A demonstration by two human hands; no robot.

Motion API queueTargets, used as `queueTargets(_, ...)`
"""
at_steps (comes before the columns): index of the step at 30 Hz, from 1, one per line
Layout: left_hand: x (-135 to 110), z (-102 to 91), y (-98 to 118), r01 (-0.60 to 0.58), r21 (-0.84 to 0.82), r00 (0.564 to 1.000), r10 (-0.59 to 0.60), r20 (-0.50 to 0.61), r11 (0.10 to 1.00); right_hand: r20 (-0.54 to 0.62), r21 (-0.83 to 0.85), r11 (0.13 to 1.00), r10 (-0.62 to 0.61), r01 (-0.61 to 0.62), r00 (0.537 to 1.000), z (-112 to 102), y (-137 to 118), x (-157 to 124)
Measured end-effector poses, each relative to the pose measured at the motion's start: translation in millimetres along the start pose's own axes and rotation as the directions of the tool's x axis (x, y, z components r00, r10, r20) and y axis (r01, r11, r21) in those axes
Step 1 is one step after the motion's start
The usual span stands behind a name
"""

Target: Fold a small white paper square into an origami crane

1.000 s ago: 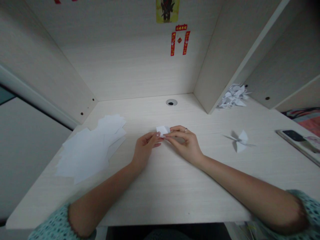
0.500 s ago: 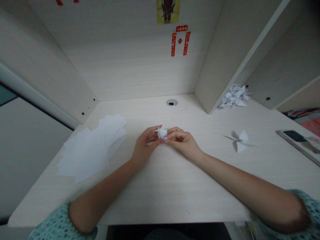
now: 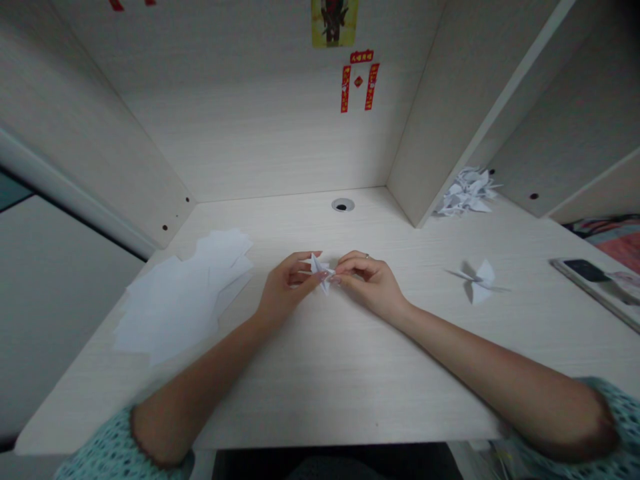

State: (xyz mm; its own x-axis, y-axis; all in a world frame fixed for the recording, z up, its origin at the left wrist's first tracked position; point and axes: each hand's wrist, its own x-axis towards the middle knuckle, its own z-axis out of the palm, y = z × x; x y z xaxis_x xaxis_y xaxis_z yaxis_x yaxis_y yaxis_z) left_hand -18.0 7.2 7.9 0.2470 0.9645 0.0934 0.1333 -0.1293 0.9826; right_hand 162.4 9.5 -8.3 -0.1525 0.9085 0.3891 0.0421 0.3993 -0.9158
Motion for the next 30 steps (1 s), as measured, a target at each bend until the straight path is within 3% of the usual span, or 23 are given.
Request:
queueTargets(4, 2, -2.5, 1, 0.003, 0.037, 1.0, -0.003, 0.0, 0.999, -0.015, -0.211, 0.967, -0.147, 0.141, 0.989, -3, -6, -1)
queueTargets(8, 4, -2.8, 1, 0.023, -0.022, 0.999, -0.023, 0.038, 0.999, 0.084, -0.449, 0.822, -0.352, 0.35, 0.932, -6, -11, -5)
queueTargets(11, 5, -1.4, -1, 0.036, -0.105, 0.995, -0.025, 0.101, 0.994, 0.134, -0.51, 0.758, -0.398, 0.407, 0.908, -7, -12, -7)
queueTargets(18, 0, 1.9, -2, 0.016, -0.097, 0.991, -0.002, 0.137, 0.995, 0.1, -0.528, 0.742, -0.429, 0.413, 0.898, -10, -6, -7)
queueTargets(25, 1, 0.9, -2, 0.04, -0.085, 0.987, -0.026, 0.16, 0.996, -0.069, -0.533, 0.8, -0.366, 0.276, 0.928, -11, -2, -6)
queueTargets(30, 2, 0.1, -5, 0.052, -0.087, 0.988, -0.038, 0.152, 0.995, -0.098, -0.527, 0.823, -0.309, 0.214, 0.946, -11, -6, -6)
